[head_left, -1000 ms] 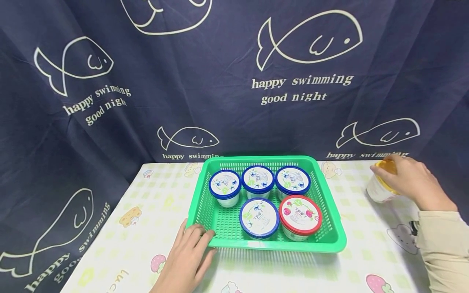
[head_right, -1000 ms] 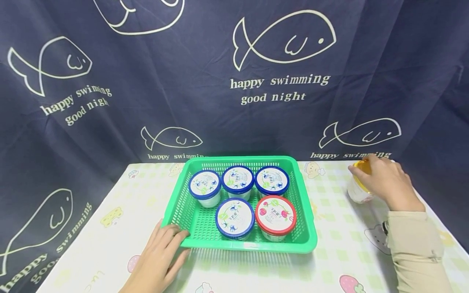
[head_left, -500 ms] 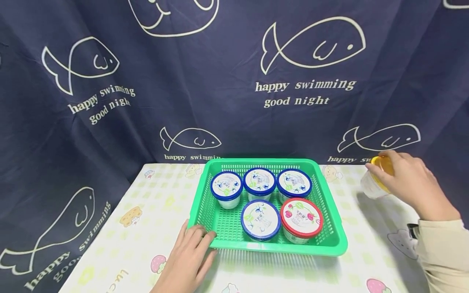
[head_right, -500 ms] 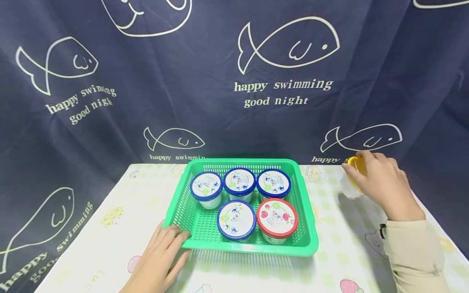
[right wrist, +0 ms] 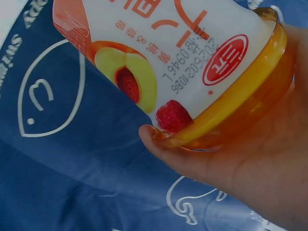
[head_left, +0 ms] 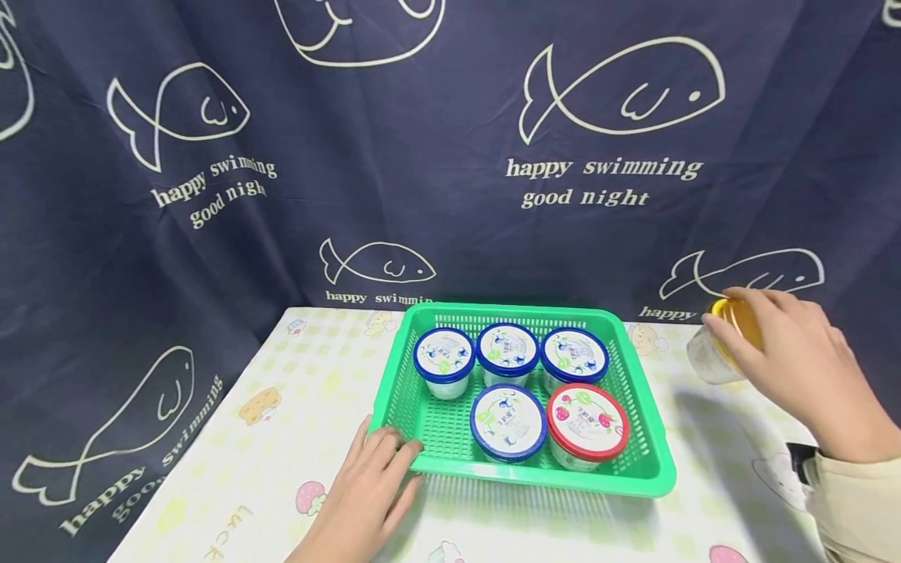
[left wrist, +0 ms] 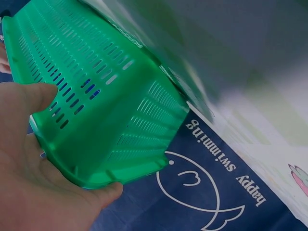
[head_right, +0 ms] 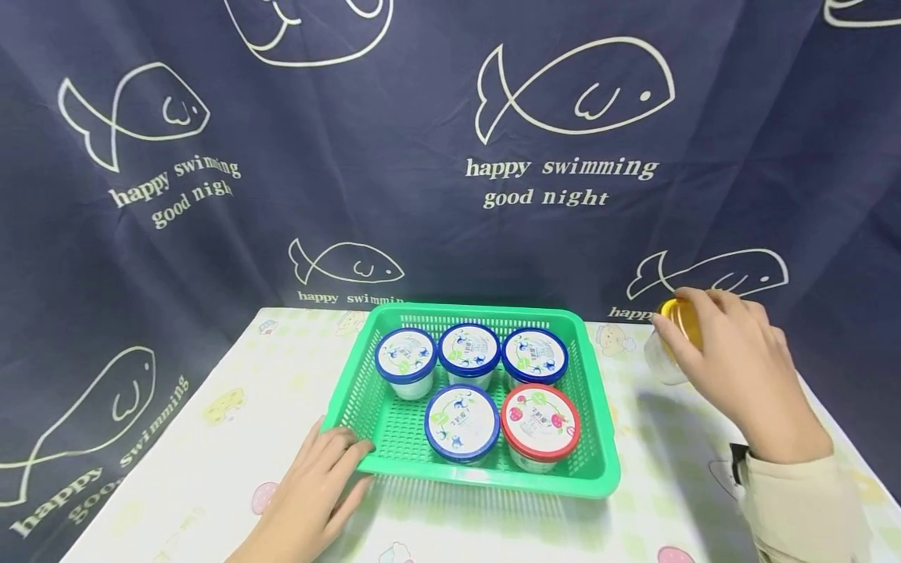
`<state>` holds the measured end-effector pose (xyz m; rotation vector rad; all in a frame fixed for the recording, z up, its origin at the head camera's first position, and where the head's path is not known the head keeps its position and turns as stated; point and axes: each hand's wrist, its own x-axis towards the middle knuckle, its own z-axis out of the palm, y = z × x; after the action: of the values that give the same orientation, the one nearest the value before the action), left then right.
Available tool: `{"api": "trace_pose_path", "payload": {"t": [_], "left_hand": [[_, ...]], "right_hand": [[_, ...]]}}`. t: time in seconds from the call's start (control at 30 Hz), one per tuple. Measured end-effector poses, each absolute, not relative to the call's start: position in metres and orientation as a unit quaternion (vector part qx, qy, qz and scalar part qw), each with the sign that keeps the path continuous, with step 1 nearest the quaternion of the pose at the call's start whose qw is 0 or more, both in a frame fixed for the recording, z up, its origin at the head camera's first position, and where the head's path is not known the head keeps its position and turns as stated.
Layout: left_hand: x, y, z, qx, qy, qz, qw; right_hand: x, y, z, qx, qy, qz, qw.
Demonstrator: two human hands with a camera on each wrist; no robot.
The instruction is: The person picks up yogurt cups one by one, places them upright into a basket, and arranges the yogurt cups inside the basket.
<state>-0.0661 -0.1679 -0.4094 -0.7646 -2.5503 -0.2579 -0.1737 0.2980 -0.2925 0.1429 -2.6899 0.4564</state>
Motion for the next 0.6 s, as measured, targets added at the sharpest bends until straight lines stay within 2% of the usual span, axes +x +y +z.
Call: {"api": "trace_pose_path", "payload": {"t": [0.6], "left_hand": [[-0.066, -0.168, -0.409, -0.274, -0.932, -0.075, 0.225]], "right_hand": [[-0.155, 0.256, -0.281, 0.114, -0.948, 0.155, 0.253]]}}
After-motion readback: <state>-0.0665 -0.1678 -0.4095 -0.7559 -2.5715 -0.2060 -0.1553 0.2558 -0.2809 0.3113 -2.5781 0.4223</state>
